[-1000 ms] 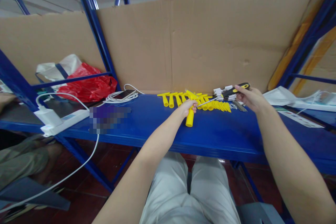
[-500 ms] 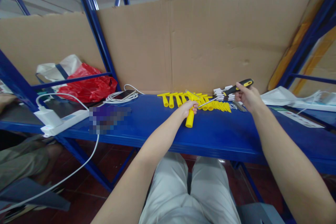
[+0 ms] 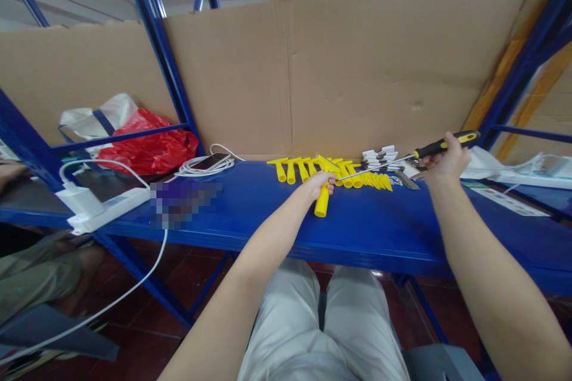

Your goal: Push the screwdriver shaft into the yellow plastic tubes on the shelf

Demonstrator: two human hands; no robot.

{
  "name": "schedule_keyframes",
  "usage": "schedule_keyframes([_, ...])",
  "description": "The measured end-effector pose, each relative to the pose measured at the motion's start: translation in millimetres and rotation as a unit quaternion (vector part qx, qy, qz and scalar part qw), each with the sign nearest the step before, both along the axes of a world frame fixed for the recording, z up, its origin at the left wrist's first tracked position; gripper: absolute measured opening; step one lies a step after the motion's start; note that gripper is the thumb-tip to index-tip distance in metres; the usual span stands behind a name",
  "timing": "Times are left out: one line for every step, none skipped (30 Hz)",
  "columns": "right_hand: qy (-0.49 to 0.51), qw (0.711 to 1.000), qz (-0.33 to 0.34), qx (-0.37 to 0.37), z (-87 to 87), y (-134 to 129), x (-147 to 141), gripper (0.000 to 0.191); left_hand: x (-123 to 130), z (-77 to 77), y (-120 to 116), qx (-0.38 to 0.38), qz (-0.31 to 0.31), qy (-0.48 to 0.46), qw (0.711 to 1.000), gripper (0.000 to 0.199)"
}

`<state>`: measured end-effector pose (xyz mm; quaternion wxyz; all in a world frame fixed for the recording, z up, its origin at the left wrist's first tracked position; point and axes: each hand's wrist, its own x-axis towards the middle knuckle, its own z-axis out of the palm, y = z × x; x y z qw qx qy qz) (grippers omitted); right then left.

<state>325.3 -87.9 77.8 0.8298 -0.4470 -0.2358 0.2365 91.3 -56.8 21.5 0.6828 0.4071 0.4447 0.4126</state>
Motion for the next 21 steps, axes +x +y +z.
schedule_keyframes([0.005, 1.000, -0.010, 0.007, 0.3, -0.2, 1.2, 0.014, -0.2, -0.5, 0.6, -0.002, 0.005, -0.002, 1.000, 0.029])
schedule_keyframes([0.010, 1.000, -0.018, 0.012, 0.5, -0.2, 2.2, 0.014, -0.5, -1.0, 1.1, -0.002, 0.009, -0.004, 1.000, 0.029])
schedule_keyframes([0.015, 0.999, -0.026, 0.015, 0.7, -0.2, 3.0, 0.014, -0.7, -1.4, 1.6, -0.001, 0.010, -0.004, 1.000, 0.029])
schedule_keyframes([0.019, 0.999, -0.031, 0.016, 0.8, -0.1, 3.7, 0.013, -0.8, -1.8, 2.0, 0.001, 0.010, -0.003, 1.000, 0.029])
schedule_keyframes([0.023, 0.999, -0.033, 0.015, 1.0, 0.0, 4.2, 0.013, -1.0, -2.1, 2.5, 0.003, 0.009, -0.001, 1.000, 0.028])
schedule_keyframes([0.027, 0.999, -0.035, 0.014, 1.1, 0.1, 4.6, 0.014, -1.1, -2.3, 2.8, 0.004, 0.007, 0.002, 1.000, 0.028])
schedule_keyframes([0.029, 0.999, -0.036, 0.013, 1.2, 0.4, 4.8, 0.014, -1.1, -2.5, 3.2, 0.005, 0.006, 0.003, 1.000, 0.028])
schedule_keyframes([0.028, 0.999, -0.036, 0.013, 1.1, 0.7, 4.9, 0.014, -1.2, -2.6, 3.4, 0.006, 0.005, 0.003, 1.000, 0.028])
schedule_keyframes([0.027, 0.999, -0.038, 0.015, 1.0, 1.0, 5.0, 0.014, -1.2, -2.6, 3.6, 0.007, 0.003, 0.004, 1.000, 0.027])
schedule_keyframes([0.024, 0.999, -0.039, 0.017, 0.7, 1.5, 5.2, 0.014, -1.1, -2.6, 3.6, 0.007, 0.000, 0.005, 1.000, 0.027])
schedule_keyframes([0.021, 0.999, -0.041, 0.021, 0.3, 2.0, 5.4, 0.015, -1.1, -2.4, 3.5, 0.008, -0.003, 0.006, 1.000, 0.027])
schedule_keyframes([0.018, 0.999, -0.043, 0.024, -0.1, 2.4, 5.7, 0.015, -1.0, -2.2, 3.3, 0.009, -0.005, 0.007, 1.000, 0.026])
schedule_keyframes([0.016, 0.999, -0.043, 0.026, -0.5, 2.8, 6.0, 0.016, -0.9, -1.9, 2.9, 0.010, -0.006, 0.009, 1.000, 0.026])
schedule_keyframes([0.014, 0.999, -0.044, 0.026, -0.9, 3.1, 6.4, 0.016, -0.7, -1.7, 2.5, 0.011, -0.005, 0.010, 1.000, 0.026])
schedule_keyframes([0.013, 0.999, -0.042, 0.025, -1.1, 3.2, 6.7, 0.016, -0.6, -1.3, 2.0, 0.012, -0.002, 0.011, 1.000, 0.027])
schedule_keyframes([0.011, 0.999, -0.039, 0.024, -1.2, 3.2, 6.9, 0.016, -0.5, -1.0, 1.4, 0.013, -0.001, 0.012, 1.000, 0.028])
schedule_keyframes([0.010, 0.999, -0.038, 0.023, -1.2, 3.1, 7.1, 0.016, -0.4, -0.6, 0.9, 0.013, -0.002, 0.012, 1.000, 0.028])
schedule_keyframes([0.011, 0.999, -0.037, 0.022, -1.1, 3.0, 7.0, 0.016, -0.4, -0.2, 0.3, 0.013, -0.004, 0.012, 1.000, 0.029])
schedule_keyframes([0.012, 0.999, -0.037, 0.021, -1.0, 2.9, 6.9, 0.016, -0.4, 0.3, -0.2, 0.013, -0.008, 0.013, 1.000, 0.029])
schedule_keyframes([0.012, 0.999, -0.038, 0.021, -0.9, 2.8, 6.8, 0.016, -0.5, 0.8, -0.8, 0.013, -0.011, 0.013, 1.000, 0.030])
schedule_keyframes([0.011, 0.999, -0.040, 0.021, -0.9, 2.9, 6.7, 0.016, -0.5, 1.3, -1.4, 0.014, -0.012, 0.014, 1.000, 0.029])
